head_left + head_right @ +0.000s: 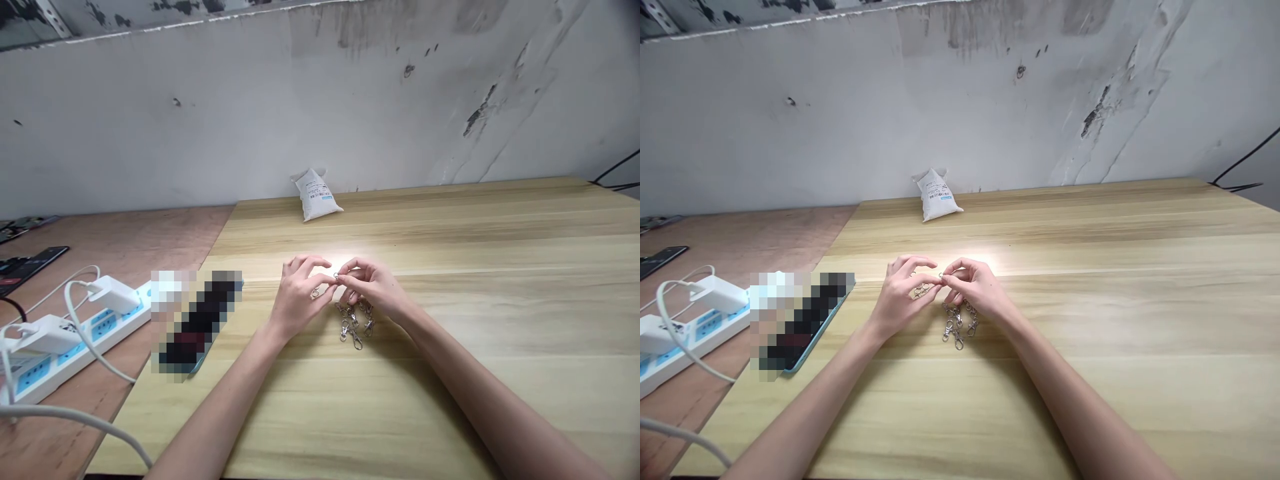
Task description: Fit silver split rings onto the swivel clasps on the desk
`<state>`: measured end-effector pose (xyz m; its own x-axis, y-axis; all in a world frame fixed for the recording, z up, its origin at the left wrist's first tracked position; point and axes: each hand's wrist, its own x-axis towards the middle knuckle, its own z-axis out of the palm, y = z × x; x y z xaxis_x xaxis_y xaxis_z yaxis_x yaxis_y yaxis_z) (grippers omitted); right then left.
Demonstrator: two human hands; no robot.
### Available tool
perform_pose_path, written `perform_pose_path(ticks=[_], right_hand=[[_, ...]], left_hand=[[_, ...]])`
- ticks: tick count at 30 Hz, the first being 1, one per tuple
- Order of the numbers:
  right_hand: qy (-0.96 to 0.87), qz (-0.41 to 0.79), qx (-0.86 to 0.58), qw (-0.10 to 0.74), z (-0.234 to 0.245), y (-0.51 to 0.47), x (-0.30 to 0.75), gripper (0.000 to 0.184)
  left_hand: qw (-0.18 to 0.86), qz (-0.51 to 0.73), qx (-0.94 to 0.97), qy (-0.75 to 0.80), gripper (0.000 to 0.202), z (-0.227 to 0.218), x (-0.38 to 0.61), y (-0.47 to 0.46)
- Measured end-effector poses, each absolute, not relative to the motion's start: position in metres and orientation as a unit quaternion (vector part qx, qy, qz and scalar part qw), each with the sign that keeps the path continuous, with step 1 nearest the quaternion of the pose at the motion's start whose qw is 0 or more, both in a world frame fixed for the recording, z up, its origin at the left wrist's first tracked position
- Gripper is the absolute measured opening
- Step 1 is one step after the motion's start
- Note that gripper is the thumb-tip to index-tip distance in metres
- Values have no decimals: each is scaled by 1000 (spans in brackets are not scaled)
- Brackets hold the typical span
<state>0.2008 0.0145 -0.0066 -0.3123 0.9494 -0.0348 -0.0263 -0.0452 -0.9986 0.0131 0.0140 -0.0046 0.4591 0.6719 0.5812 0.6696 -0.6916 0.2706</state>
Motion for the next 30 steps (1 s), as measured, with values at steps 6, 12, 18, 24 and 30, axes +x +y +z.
perform_pose_path(ticks=[6, 12, 18, 24, 30], right_hand=[[-548, 597, -409, 420, -7, 13, 198, 38], [-565, 583, -410, 416, -9, 13, 200, 35], [-615, 500, -404, 457, -14, 13, 201, 25], [-724, 424, -380, 389, -9, 10, 203, 17], [-725, 398, -425, 368, -6, 9, 200, 24]], left_hand=[[10, 346, 847, 404, 8, -5, 13, 14], [13, 349, 831, 433, 6, -1, 12, 14], [4, 345, 826, 445, 6, 1, 10, 15], [4, 351, 821, 450, 7, 0, 7, 16], [11, 360, 831, 424, 7, 3, 8, 14]])
